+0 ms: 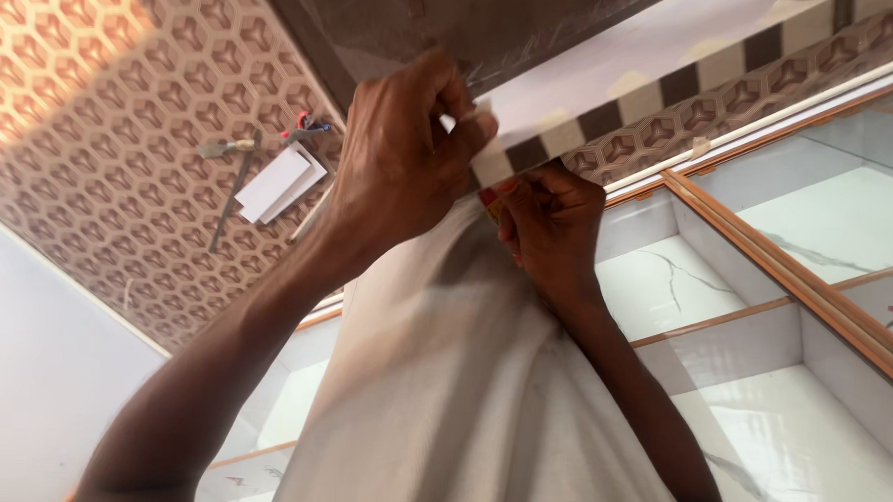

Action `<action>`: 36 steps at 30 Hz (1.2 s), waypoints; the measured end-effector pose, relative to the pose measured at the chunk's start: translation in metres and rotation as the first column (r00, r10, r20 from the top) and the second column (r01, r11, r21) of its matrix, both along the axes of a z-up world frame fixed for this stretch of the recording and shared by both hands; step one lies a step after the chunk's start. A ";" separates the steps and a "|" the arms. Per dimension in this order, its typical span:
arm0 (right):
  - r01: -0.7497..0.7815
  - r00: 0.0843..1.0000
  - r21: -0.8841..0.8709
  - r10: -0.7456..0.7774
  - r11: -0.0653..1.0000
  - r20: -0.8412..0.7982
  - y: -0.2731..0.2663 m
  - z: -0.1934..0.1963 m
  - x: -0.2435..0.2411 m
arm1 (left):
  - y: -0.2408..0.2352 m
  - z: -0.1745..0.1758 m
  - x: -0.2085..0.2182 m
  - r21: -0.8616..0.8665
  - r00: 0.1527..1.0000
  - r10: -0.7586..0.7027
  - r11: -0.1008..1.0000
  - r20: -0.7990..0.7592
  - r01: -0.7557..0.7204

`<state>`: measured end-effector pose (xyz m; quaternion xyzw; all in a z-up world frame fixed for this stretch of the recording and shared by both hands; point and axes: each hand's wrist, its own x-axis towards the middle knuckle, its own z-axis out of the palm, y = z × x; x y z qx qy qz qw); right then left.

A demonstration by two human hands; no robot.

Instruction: The person assembles a display unit by applying adhesive to a white panel, attaching it to a frame, and securing it with tape. They then use a metal bar to press and align the panel edges.

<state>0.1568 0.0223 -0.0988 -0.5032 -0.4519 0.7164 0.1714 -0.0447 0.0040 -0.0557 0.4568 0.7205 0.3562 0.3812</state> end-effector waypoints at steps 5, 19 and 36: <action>-0.026 0.998 0.054 0.029 0.998 -0.060 0.009 -0.016 -0.001 | 0.014 0.002 -0.001 -0.220 0.999 -0.043 0.974 0.032 0.049; 0.079 0.985 0.278 -0.032 0.957 -0.169 -0.001 -0.039 -0.004 | 0.022 -0.047 -0.006 -0.565 0.982 -0.046 0.813 0.181 0.142; 0.121 0.943 0.010 -0.112 0.993 -0.314 0.000 -0.022 -0.002 | -0.011 -0.001 0.025 -0.215 0.612 -0.556 0.813 -0.562 0.542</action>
